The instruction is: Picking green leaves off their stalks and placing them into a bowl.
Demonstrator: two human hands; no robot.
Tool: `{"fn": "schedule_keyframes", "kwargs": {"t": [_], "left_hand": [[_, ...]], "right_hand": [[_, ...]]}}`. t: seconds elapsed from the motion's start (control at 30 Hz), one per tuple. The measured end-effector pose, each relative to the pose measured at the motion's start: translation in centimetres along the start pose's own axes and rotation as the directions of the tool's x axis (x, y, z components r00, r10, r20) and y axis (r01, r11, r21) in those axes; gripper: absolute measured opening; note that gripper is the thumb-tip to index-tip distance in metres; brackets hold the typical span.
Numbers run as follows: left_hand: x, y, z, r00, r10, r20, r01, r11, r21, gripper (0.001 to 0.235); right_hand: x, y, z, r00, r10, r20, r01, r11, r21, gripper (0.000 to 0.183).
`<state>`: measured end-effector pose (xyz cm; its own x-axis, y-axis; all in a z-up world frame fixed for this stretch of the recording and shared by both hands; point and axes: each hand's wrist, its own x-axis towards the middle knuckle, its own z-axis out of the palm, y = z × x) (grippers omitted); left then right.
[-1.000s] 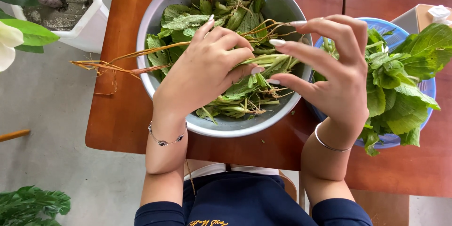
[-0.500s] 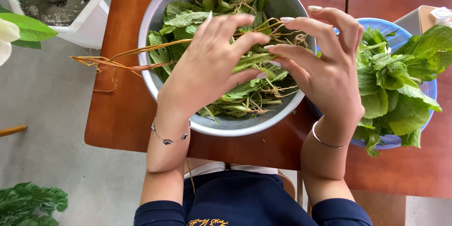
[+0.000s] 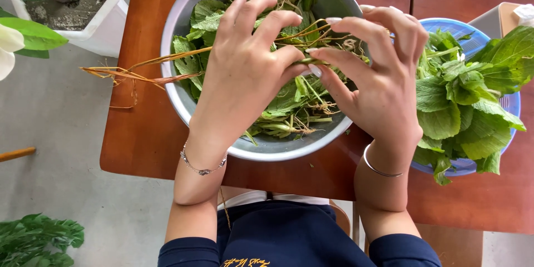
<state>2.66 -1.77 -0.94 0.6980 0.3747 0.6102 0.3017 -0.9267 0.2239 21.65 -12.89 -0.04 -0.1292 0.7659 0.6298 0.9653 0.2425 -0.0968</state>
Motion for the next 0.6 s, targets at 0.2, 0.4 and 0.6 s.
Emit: {"fn": "schedule_keyframes", "kwargs": {"t": [0.2, 0.4, 0.6], "left_hand": [[0.0, -0.1, 0.1, 1.0, 0.006, -0.001, -0.006, 1.0, 0.013, 0.016], [0.1, -0.4, 0.1, 1.0, -0.004, 0.012, 0.003, 0.999, 0.039, 0.013], [0.0, -0.5, 0.3, 1.0, 0.018, 0.021, -0.019, 1.0, 0.021, 0.007]], "right_hand": [[-0.1, 0.0, 0.5, 0.997, 0.014, 0.075, -0.016, 0.999, 0.033, 0.02], [0.0, -0.2, 0.6, 0.99, 0.035, 0.138, -0.043, 0.997, 0.058, 0.02], [-0.4, -0.1, 1.1, 0.989, 0.035, 0.141, -0.049, 0.995, 0.091, 0.015]]}}
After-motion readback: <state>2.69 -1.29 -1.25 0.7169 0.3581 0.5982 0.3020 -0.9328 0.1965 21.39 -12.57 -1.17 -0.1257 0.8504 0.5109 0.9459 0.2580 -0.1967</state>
